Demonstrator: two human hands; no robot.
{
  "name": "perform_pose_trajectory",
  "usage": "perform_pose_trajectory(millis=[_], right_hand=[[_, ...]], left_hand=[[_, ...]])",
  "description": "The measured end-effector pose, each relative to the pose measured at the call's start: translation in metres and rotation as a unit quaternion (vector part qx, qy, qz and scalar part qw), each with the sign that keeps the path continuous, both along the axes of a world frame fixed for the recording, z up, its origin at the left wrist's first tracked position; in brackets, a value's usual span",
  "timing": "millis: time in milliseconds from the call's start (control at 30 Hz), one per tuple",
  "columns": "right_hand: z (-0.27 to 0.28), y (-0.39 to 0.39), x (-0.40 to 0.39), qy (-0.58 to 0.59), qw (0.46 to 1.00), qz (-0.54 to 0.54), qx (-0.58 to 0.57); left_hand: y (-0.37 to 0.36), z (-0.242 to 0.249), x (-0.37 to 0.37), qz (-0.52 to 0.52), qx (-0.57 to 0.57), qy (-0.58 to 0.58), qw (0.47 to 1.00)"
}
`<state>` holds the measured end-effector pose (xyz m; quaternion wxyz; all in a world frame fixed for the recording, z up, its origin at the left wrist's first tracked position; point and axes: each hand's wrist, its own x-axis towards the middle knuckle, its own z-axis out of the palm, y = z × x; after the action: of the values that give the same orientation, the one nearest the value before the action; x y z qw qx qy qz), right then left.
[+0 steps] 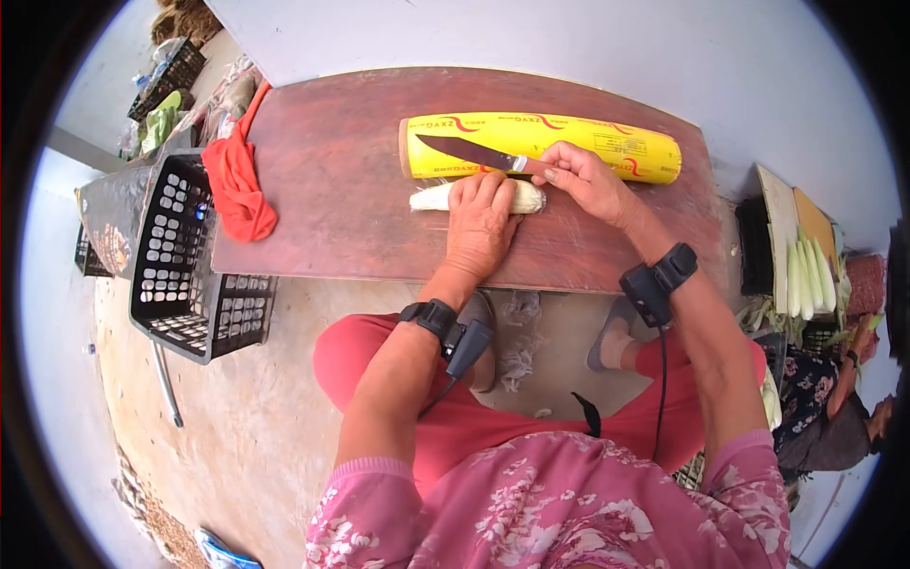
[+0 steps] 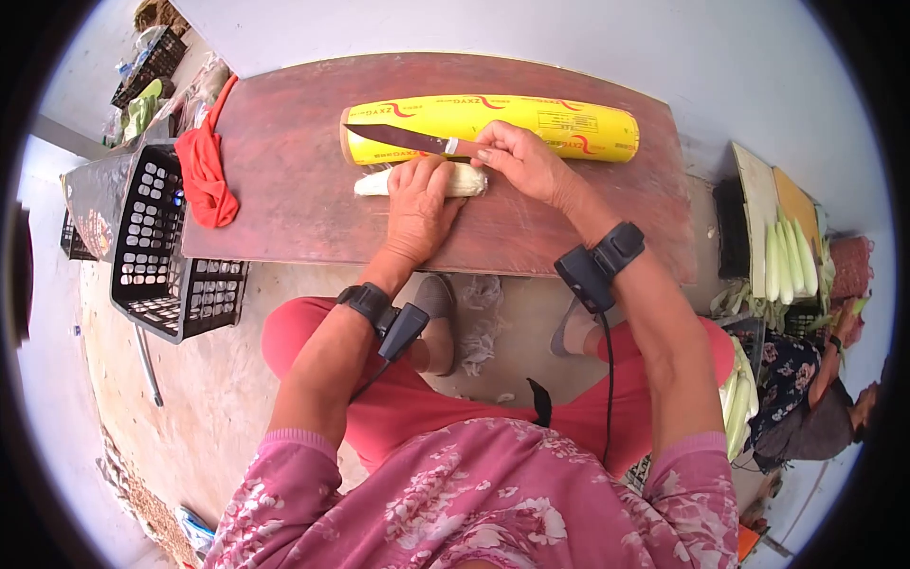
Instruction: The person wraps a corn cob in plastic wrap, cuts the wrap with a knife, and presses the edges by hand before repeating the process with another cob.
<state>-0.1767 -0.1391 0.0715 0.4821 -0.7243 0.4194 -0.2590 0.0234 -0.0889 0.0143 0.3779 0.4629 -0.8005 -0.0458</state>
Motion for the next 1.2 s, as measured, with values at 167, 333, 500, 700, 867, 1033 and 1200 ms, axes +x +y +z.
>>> perform_pose_trajectory(millis=[167,333,500,700,867,1033,1200], right_hand=[[0.003,-0.019,-0.001,0.062,0.993,-0.022,-0.093],[0.014,-0.028,0.015,0.080,0.979,-0.021,-0.185],[0.004,-0.023,0.024,0.130,0.946,-0.035,-0.296],[0.001,-0.021,0.025,0.162,0.936,-0.018,-0.310],[-0.002,-0.016,0.024,0.226,0.915,-0.012,-0.333],[-0.003,-0.012,0.027,0.239,0.907,-0.016,-0.347],[-0.009,-0.009,0.031,0.242,0.898,-0.034,-0.365]], left_hand=[[0.002,0.000,0.000,-0.002,0.001,0.003,1.000],[0.001,0.001,-0.001,0.003,0.009,-0.011,1.000],[0.001,0.000,-0.001,0.001,0.013,-0.015,1.000],[0.001,0.000,-0.001,0.005,0.007,-0.017,1.000],[0.000,0.000,-0.002,0.005,0.004,-0.020,1.000],[0.000,0.000,-0.001,0.003,0.006,-0.018,1.000],[0.001,0.000,-0.002,0.005,0.004,-0.017,1.000]])
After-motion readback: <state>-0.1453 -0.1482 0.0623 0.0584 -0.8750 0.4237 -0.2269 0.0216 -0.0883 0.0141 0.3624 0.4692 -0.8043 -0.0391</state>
